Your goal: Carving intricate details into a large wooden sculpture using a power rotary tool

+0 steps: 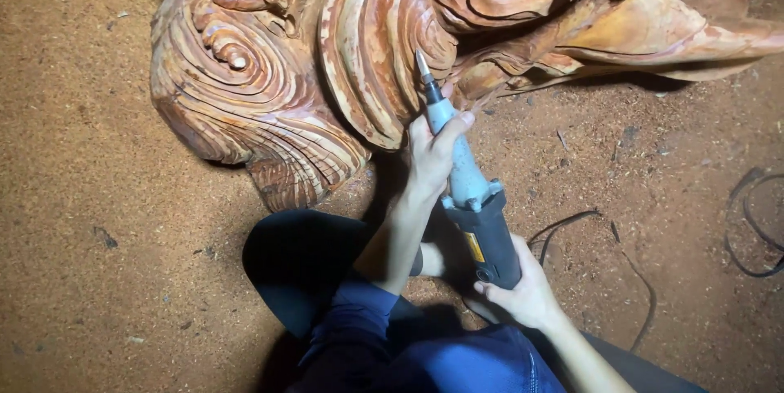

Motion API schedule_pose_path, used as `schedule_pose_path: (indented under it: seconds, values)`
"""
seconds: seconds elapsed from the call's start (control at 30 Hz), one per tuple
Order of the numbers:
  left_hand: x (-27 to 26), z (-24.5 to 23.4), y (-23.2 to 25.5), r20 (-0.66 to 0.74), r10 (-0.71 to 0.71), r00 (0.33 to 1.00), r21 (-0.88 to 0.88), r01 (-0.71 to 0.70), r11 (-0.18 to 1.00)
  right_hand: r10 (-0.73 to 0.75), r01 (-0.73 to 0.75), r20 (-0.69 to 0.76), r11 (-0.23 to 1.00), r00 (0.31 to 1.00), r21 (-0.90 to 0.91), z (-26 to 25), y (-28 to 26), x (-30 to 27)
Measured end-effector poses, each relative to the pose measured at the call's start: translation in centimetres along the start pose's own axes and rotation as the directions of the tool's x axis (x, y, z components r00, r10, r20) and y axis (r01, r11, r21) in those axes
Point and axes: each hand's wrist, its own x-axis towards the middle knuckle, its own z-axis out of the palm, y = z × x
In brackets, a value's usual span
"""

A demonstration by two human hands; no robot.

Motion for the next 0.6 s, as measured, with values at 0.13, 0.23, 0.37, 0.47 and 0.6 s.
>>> schedule_pose_path:
  seconds: [0.13,0.23,0.37,0.47,0.6]
  values:
    - [0.0,0.0,0.2,-0.004,-0.006,1.000,0.012,0.006,1.000,-0.003,0.003,-0.011,1.000,1.000,-0.019,0.1,-0.2,0.0]
    - [-0.2,-0.1,-0.2,0.002,0.002,1.000,-0.014,-0.002,1.000,-0.031,0.031,0.004,0.999,1.000,0.037,0.1,0.3,-0.2]
    - [-0.1,-0.1,-1.0,-0.015,-0.023,1.000,0.125,0.024,0.992,-0.010,0.010,-0.007,1.000,1.000,0.005,0.2,0.1,-0.5]
    - [0.1,-0.2,-1.8,-0.009,0.077,0.997,0.061,-0.076,0.995,0.015,-0.015,-0.006,0.999,1.000,0.052,0.2,0.2,-0.4]
    - [0.1,-0.2,-1.0,0.015,0.064,0.998,0.019,-0.064,0.998,-0.034,0.032,-0.020,0.997,0.999,-0.071,0.1,-0.1,-0.1]
